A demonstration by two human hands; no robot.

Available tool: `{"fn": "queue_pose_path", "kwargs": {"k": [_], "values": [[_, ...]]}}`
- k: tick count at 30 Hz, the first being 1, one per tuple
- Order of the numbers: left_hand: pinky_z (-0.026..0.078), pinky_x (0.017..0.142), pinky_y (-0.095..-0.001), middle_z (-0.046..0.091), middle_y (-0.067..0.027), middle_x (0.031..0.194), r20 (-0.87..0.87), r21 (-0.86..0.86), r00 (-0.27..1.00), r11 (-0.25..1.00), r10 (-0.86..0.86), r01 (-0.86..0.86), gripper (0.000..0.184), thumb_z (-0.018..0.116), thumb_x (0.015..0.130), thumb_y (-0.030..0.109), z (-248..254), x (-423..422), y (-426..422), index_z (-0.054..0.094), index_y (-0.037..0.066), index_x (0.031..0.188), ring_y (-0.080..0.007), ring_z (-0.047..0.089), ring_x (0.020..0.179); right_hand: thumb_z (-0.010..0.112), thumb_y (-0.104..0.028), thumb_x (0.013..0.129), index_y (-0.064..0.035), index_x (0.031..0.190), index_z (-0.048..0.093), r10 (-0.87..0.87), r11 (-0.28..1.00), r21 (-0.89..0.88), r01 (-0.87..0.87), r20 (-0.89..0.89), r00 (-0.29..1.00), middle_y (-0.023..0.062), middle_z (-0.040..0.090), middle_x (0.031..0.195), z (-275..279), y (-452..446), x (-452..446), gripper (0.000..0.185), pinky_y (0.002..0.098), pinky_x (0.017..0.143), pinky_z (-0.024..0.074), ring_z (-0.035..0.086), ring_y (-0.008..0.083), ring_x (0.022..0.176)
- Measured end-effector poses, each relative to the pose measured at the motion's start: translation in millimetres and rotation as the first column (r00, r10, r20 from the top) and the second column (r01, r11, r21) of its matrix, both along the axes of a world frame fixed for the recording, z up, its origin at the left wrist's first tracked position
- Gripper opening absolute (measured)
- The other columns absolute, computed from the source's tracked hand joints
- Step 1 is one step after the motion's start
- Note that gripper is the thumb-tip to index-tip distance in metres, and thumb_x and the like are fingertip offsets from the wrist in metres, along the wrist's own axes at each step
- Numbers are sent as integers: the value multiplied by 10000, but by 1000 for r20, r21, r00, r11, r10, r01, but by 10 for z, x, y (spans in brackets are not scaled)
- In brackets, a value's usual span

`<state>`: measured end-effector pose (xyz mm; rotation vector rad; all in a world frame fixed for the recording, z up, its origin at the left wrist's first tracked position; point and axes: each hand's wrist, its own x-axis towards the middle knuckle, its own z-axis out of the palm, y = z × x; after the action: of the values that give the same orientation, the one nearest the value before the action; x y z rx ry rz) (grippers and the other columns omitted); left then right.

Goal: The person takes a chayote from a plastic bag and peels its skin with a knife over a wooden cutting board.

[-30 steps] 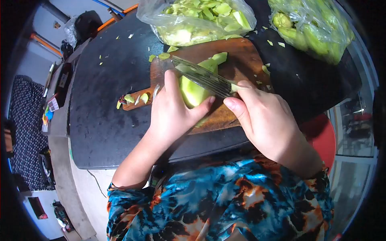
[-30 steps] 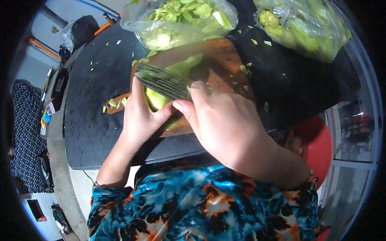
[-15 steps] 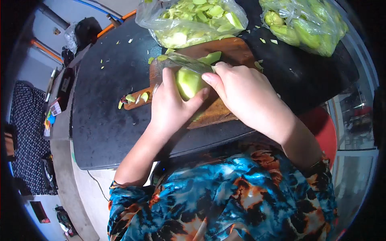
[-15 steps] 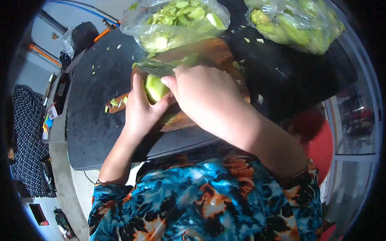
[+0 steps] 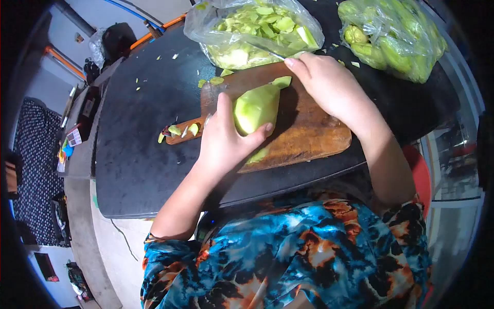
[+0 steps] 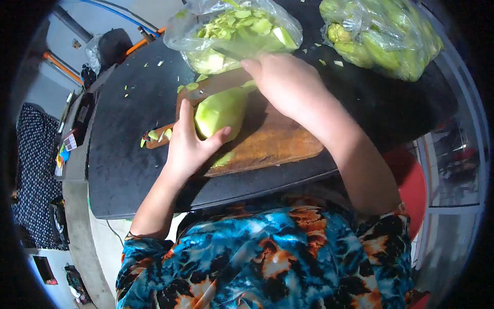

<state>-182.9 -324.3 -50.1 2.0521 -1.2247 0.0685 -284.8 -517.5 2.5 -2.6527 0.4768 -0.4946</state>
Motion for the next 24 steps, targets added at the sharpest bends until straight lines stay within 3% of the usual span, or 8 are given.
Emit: {"fn": "queue_pose_path", "kwargs": {"k": [2,6,9,11,13,15,16,24], "values": [[540,674,-466,643,-253,865,-24,1,999,1000,-31,31,662,798,703,366,61,8,4,397,0,1080,-433,655,784,394,-344,1003,2,999,641,45,994,94,-57,124,991,222,651,896,-47,-92,-81,425,464,795,481,630,376,896],[535,725,-449,641,-248,917,-57,19,997,998,-57,58,626,795,703,328,92,36,38,418,14,1092,-414,655,845,449,-347,1001,23,1000,592,43,831,556,-1,-63,997,214,638,847,205,-6,-413,397,386,725,471,636,357,823],[525,783,-421,634,-234,969,-149,-43,987,998,-60,54,629,795,698,292,40,71,48,422,13,1121,-371,656,898,478,-305,999,15,1004,591,20,780,625,-28,19,1000,210,634,827,212,96,-659,339,371,704,471,646,324,804],[516,814,-403,628,-222,997,-196,-163,977,985,-85,53,640,797,694,270,-14,91,22,422,9,1142,-339,655,922,518,-179,981,-4,1118,559,127,939,276,-204,273,954,75,538,695,73,266,-783,226,319,565,440,567,174,613],[505,838,-388,624,-208,1015,-156,-217,984,975,-87,52,669,796,678,233,-40,74,4,416,-6,1173,-315,648,940,558,-178,951,4,1115,547,114,962,232,-144,138,984,157,599,778,106,469,-874,246,403,626,479,638,321,708],[510,827,-391,627,-208,1009,-90,-203,993,978,-72,53,670,794,672,223,-23,48,5,415,-12,1172,-321,653,935,586,-199,930,-2,1113,544,163,980,103,-171,81,983,182,626,828,34,595,-875,272,433,635,486,630,379,752],[516,800,-406,632,-206,978,-193,-180,979,983,-65,30,664,786,664,201,-28,20,0,412,-26,1163,-341,656,919,594,-212,923,-4,1090,535,167,981,81,-175,99,981,185,626,843,-20,638,-854,274,452,629,494,634,371,747],[515,713,-464,629,-223,900,40,-52,999,999,14,-12,654,779,661,225,-165,42,-13,397,-30,1127,-414,631,811,543,-316,947,0,899,539,131,990,46,-132,34,991,150,631,723,-65,647,-774,319,423,545,532,659,332,638]]}}
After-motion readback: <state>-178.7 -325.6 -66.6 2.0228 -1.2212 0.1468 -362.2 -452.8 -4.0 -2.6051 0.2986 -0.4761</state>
